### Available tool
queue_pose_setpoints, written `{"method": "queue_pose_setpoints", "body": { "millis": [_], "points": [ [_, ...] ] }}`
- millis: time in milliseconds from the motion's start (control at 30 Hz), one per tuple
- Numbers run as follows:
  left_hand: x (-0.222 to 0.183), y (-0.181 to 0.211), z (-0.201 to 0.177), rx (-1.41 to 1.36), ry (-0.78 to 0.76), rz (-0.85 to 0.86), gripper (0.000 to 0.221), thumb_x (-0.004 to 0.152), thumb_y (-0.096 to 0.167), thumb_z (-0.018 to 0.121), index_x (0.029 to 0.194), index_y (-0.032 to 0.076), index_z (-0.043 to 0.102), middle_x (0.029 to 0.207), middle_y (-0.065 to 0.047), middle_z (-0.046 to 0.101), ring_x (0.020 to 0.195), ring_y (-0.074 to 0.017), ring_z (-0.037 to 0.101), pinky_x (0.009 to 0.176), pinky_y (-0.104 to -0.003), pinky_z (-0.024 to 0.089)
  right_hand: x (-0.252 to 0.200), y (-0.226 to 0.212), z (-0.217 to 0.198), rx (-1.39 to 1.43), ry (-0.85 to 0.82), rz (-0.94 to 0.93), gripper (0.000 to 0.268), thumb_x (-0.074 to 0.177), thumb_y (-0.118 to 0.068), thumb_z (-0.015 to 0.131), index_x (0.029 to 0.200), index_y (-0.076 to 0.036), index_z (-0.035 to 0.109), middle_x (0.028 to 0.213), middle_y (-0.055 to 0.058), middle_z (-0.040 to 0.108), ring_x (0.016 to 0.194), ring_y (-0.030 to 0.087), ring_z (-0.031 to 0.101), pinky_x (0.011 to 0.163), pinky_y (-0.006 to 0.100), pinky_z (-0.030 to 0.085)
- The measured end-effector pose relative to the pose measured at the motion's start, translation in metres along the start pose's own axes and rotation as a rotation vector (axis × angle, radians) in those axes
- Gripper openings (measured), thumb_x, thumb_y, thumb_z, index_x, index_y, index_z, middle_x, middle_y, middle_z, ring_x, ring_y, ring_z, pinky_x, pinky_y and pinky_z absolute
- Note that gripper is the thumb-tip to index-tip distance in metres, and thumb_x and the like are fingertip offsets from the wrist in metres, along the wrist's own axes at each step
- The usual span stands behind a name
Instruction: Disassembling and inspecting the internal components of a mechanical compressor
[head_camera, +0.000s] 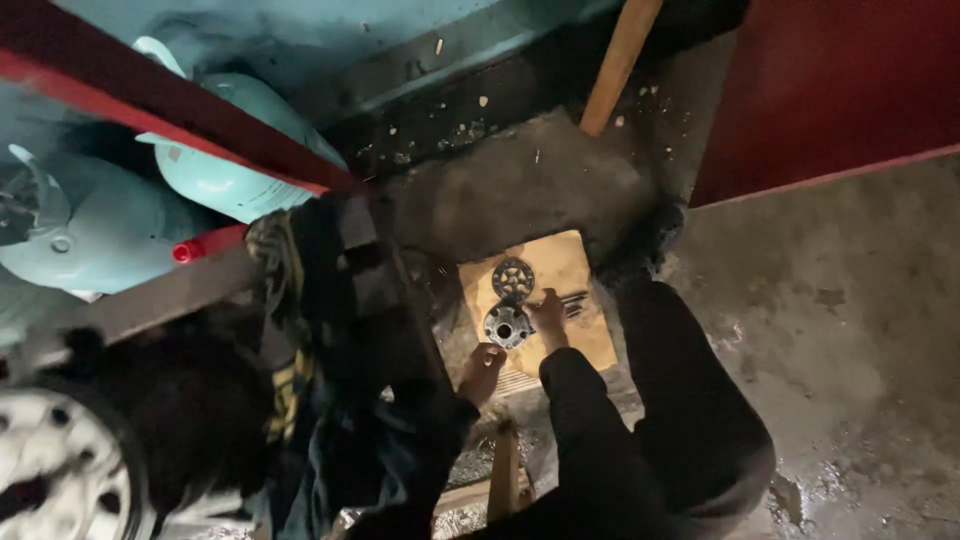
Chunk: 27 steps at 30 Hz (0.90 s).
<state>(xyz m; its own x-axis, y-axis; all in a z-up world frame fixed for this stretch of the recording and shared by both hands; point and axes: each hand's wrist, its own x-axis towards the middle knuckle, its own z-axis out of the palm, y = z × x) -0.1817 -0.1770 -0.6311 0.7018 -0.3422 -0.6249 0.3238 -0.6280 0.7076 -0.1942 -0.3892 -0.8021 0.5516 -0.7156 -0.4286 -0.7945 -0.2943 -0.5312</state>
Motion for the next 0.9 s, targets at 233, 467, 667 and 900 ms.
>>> {"method": "queue_pose_setpoints", "body": {
  "millis": [233,467,667,900],
  "points": [
    [0.073,-0.072,0.037,-0.140,0.148,-0.002,0.029,0.093,0.032,0.070,0.113,0.010,0.068,0.099,-0.024,0.074,0.099,-0.0387,0.071,0.084,-0.046,0.059,-0.020,-0.084,-0.041,-0.035,0.172,-0.401,0.079,0.070,-0.051,0.078,0.127,-0.003,0.052,0.095,0.024,0.057,0.081,0.049,0.069,0.071,0.057,0.059],
    [0.091,-0.086,0.052,-0.045,0.234,-0.080,0.018,0.088,0.042,0.078,0.104,0.038,0.072,0.088,0.002,0.074,0.072,-0.0190,0.073,0.065,-0.031,0.057,-0.016,-0.131,-0.063,-0.388,0.012,-0.231,0.111,0.056,-0.034,0.100,0.149,-0.012,0.043,0.139,0.019,0.045,0.115,0.040,0.058,0.085,0.051,0.059],
    [0.103,-0.064,0.042,-0.062,0.238,-0.027,0.015,0.088,0.037,0.077,0.103,0.033,0.072,0.087,-0.002,0.074,0.068,-0.0223,0.072,0.062,-0.034,0.056,0.003,-0.090,-0.021,-0.271,-0.077,-0.168,0.077,0.064,-0.030,0.094,0.127,-0.020,0.050,0.112,0.010,0.064,0.099,0.036,0.068,0.087,0.053,0.056],
    [0.103,-0.018,0.030,-0.077,0.271,0.066,0.008,0.092,0.026,0.071,0.100,0.027,0.073,0.087,-0.012,0.076,0.072,-0.0332,0.074,0.063,-0.042,0.057,-0.007,-0.109,-0.082,0.536,-0.177,-0.003,0.029,0.075,-0.031,0.090,0.095,-0.016,0.076,0.083,0.016,0.076,0.080,0.039,0.075,0.072,0.051,0.060]
  ]
}}
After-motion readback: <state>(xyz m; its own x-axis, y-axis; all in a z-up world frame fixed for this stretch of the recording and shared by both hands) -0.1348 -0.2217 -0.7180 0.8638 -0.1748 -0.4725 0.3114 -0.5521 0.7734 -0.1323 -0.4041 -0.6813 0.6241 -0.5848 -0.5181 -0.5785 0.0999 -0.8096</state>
